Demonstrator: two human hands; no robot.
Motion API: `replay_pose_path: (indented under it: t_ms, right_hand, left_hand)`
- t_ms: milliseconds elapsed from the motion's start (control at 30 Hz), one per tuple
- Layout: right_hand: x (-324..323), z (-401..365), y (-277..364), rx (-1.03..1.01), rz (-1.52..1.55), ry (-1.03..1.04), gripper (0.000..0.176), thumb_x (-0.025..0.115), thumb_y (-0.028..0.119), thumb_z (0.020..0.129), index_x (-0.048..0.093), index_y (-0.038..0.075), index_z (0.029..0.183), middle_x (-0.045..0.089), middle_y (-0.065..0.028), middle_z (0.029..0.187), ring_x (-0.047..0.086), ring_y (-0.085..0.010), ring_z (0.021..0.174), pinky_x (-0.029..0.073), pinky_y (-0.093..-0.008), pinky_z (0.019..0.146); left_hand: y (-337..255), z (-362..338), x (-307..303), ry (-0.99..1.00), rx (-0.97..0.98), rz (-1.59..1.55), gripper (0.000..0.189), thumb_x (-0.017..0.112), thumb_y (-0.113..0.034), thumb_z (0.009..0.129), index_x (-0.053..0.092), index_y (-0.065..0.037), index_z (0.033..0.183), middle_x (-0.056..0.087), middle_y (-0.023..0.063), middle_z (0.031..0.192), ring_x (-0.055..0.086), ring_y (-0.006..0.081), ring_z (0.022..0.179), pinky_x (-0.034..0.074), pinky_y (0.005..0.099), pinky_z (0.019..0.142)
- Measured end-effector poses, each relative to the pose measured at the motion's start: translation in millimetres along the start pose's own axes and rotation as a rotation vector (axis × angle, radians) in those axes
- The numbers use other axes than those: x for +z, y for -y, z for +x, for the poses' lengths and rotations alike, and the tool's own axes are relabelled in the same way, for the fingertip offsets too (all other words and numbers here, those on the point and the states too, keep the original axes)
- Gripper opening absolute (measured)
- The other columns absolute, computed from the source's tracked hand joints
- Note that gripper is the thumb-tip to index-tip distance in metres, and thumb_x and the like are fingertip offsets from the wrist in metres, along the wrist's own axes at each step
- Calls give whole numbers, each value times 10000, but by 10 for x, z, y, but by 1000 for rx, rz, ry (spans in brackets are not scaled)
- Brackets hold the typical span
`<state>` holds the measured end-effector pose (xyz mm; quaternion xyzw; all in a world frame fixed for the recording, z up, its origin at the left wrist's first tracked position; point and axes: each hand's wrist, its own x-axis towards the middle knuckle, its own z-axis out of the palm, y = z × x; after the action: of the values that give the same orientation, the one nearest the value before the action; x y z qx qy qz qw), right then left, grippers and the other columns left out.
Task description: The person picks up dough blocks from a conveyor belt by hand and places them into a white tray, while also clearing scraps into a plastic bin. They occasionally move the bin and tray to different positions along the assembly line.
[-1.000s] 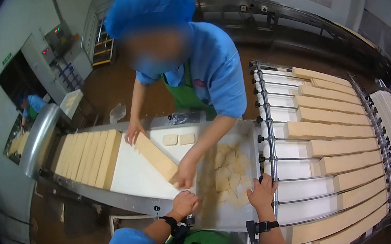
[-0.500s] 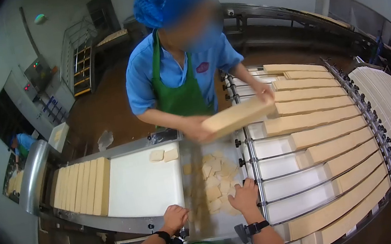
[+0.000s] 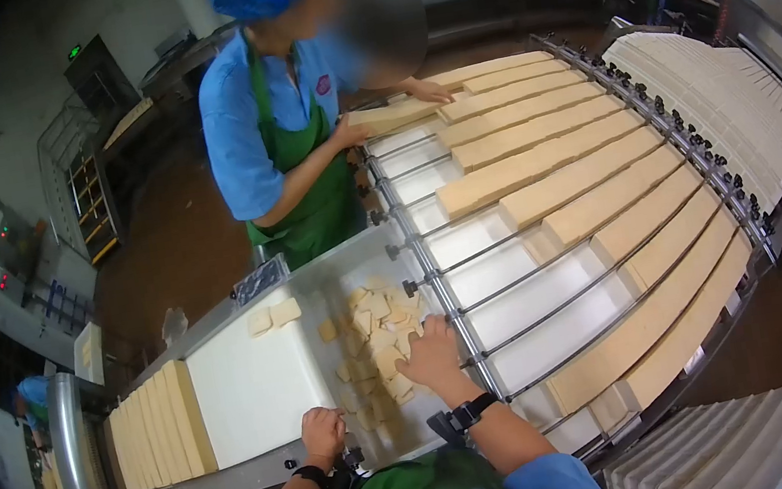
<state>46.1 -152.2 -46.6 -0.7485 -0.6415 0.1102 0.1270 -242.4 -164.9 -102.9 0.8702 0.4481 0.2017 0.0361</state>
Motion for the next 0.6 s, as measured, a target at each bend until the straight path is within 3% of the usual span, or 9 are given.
replay_pose_path:
  t_ms: [267, 600]
  right_hand:
    - [-2, 18, 51, 36, -17, 22, 618, 599, 526, 697, 637, 35, 1071, 418, -241, 1219, 305, -387, 1217, 308, -453, 939]
    - [120, 49, 40, 27, -78, -78, 598, 629, 537, 656, 668, 43, 989, 451, -234, 1161, 361, -372, 1158, 354, -457, 878]
  left_hand:
    - [1, 11, -16, -3, 0, -11, 96, 599, -120, 688, 635, -123, 776, 570, 44, 714, 547, 251, 792, 420, 385, 761]
    - [11, -1, -34, -11, -3, -17, 107, 614, -147, 710, 637, -131, 814, 577, 47, 733, 550, 259, 802, 427, 391, 751]
